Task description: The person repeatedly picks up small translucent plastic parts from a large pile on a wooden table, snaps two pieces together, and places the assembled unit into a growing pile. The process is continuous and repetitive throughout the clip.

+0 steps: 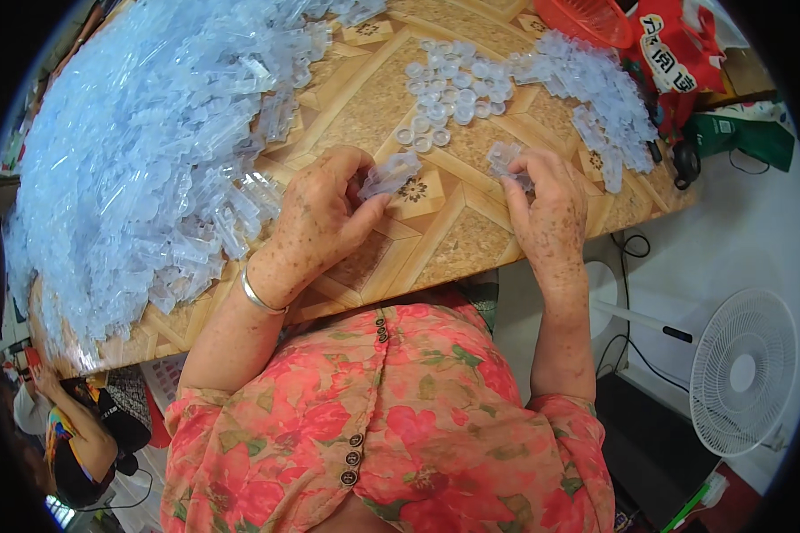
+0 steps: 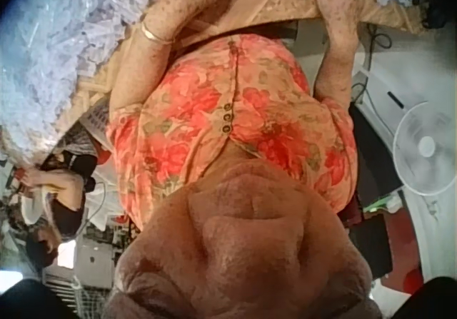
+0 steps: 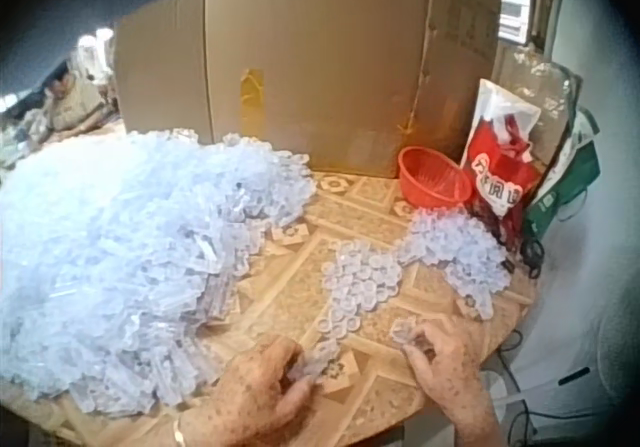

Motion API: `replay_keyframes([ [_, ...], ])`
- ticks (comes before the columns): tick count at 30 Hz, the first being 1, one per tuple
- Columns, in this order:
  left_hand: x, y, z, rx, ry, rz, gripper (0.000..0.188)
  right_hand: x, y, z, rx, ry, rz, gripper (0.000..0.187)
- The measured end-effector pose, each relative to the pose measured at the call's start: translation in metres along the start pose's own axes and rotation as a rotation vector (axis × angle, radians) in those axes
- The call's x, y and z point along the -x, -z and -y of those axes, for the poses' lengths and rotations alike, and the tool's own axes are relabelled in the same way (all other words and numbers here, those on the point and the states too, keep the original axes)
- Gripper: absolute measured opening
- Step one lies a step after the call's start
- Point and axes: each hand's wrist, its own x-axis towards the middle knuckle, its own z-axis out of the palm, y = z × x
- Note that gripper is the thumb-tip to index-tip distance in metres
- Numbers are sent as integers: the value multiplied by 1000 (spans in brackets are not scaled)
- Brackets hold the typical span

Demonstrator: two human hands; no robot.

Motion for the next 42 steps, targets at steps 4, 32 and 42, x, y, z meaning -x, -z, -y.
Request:
replay_keyframes([
  [4,-1,0,2,73,75,-22,24,0,-5,34,-158,-77,4,19],
  [32,-3,15,0,1199,258,167,29,-34,-18,85,-631,203,130,82],
  [42,-3,18,-9,1199,334,169,53,-32,-12,75,-1044,-96,401,89],
])
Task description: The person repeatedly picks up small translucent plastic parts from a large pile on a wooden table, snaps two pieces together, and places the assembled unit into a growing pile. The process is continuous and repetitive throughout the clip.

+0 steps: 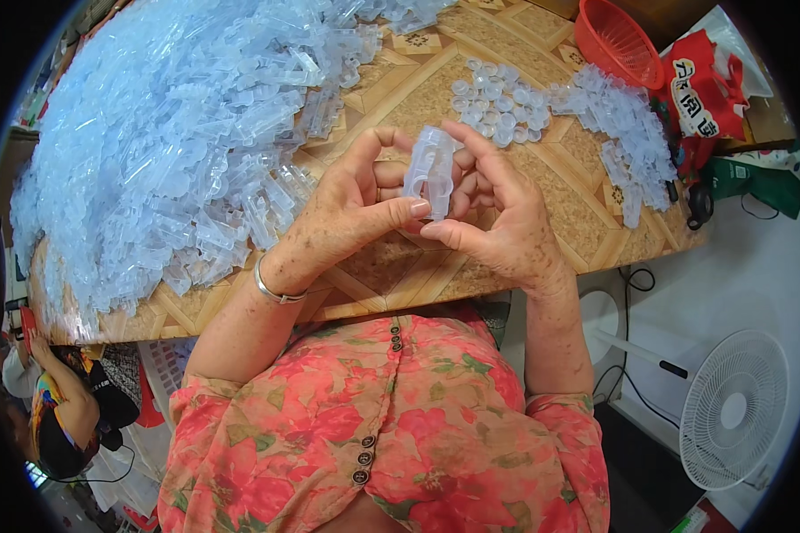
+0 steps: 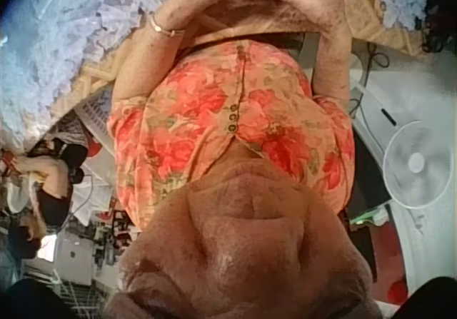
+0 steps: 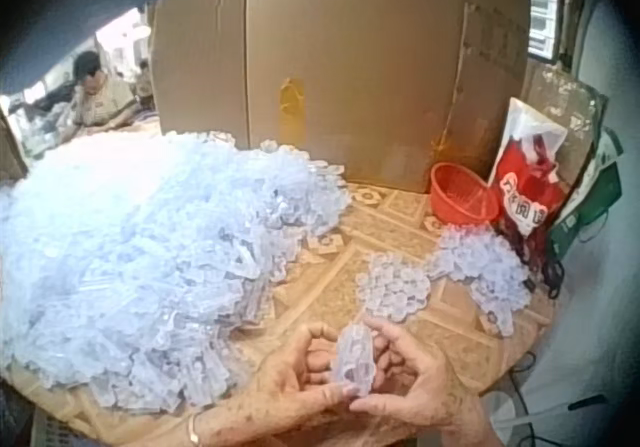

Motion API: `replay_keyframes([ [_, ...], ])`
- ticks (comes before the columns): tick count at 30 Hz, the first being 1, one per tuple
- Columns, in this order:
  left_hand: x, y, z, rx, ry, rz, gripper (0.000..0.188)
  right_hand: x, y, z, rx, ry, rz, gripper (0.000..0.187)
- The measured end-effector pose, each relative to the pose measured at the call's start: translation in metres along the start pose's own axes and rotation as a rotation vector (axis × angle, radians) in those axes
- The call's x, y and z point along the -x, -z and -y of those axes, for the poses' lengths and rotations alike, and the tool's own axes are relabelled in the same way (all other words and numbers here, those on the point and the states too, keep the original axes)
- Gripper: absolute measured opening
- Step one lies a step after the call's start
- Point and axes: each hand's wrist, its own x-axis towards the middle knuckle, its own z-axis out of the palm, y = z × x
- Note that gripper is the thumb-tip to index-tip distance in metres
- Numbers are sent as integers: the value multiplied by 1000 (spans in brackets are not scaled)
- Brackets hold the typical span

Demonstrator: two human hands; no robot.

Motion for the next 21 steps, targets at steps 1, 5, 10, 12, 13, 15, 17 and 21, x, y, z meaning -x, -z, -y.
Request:
replay_keyframes([
  [1,1,1,0,-32,-6,21,60,0,0,-1,23,-23,1,88],
  [5,-1,3,0,-69,-12,105,79,-5,-3,-1,362,222,-104,85],
  [10,-1,2,2,6,4,97,72,-1,-9,-10,327,243,-168,84],
  [12,-2,4,8,-24,-48,108,71,-1,-9,-9,411,255,-148,84],
  [13,-2,4,8,-16,-51,112,70,-2,-9,-10,426,280,-152,84],
  [15,-2,3,7,0,-55,116,69,-3,-9,-11,426,299,-156,84],
  [17,-2,2,5,-3,-59,116,68,-4,-11,-9,397,286,-156,83],
  [21,-3,0,5,44,-98,104,68,-1,-12,-4,470,289,-199,81],
])
